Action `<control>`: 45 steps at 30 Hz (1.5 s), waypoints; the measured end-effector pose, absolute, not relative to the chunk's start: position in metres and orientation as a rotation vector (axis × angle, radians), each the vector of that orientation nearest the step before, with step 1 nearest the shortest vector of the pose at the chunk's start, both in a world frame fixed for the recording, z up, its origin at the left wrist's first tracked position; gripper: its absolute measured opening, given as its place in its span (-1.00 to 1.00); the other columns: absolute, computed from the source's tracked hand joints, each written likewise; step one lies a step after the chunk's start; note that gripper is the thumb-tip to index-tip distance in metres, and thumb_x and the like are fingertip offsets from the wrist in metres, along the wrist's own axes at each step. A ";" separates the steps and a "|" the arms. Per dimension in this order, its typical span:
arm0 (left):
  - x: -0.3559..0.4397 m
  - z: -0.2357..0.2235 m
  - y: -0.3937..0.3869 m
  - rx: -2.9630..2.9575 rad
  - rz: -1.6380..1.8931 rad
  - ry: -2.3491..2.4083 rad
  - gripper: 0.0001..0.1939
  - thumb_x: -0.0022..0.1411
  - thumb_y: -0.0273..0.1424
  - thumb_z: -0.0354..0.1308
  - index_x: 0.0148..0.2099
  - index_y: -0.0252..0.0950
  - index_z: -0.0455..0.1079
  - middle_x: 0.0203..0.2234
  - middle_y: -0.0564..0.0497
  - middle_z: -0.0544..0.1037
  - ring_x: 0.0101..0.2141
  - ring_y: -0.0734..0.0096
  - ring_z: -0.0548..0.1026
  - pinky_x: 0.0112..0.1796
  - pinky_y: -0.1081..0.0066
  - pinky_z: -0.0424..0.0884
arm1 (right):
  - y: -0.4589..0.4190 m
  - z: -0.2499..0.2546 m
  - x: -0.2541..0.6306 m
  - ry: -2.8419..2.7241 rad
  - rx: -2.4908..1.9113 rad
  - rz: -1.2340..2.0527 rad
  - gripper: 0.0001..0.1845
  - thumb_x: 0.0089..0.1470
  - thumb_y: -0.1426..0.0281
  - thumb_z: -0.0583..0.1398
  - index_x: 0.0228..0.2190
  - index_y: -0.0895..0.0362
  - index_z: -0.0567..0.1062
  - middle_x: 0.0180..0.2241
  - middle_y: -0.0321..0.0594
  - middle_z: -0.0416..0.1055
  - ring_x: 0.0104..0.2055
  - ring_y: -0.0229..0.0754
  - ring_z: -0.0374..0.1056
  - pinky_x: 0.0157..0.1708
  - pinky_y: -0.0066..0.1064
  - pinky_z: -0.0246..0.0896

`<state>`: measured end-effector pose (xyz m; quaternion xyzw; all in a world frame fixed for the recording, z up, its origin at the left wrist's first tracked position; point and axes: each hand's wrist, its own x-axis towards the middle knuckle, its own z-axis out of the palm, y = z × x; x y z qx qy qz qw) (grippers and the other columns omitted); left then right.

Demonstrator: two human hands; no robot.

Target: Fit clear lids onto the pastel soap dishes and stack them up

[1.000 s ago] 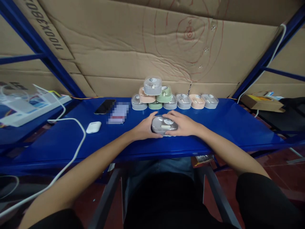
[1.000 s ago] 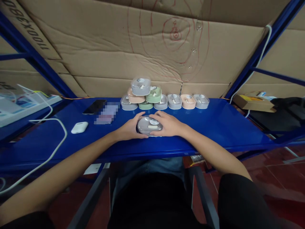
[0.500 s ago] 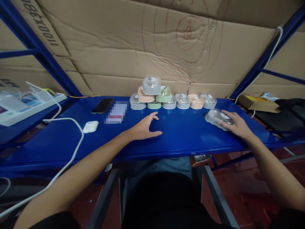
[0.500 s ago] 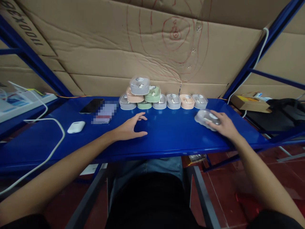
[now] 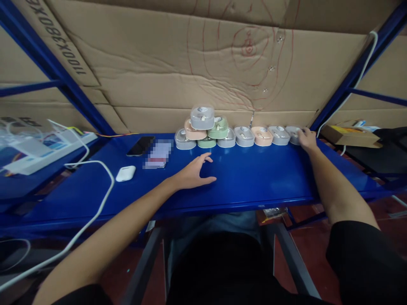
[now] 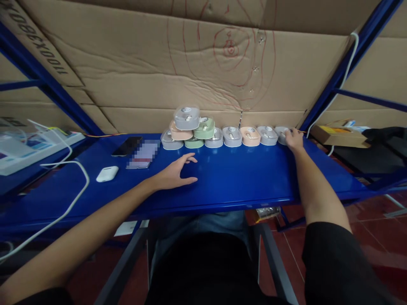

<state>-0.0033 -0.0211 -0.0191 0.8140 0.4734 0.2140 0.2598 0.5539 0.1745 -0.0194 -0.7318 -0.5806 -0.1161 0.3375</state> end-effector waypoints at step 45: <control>-0.005 -0.025 -0.023 2.240 0.680 1.024 0.39 -0.07 0.05 0.68 0.64 -0.14 0.05 0.50 -0.36 0.37 0.44 -0.41 0.40 0.42 -0.30 0.32 | -0.007 0.009 0.275 -2.712 -0.619 0.304 0.05 0.16 -0.13 0.45 0.48 0.03 0.33 0.30 0.11 0.49 0.26 0.30 0.50 0.24 0.18 0.50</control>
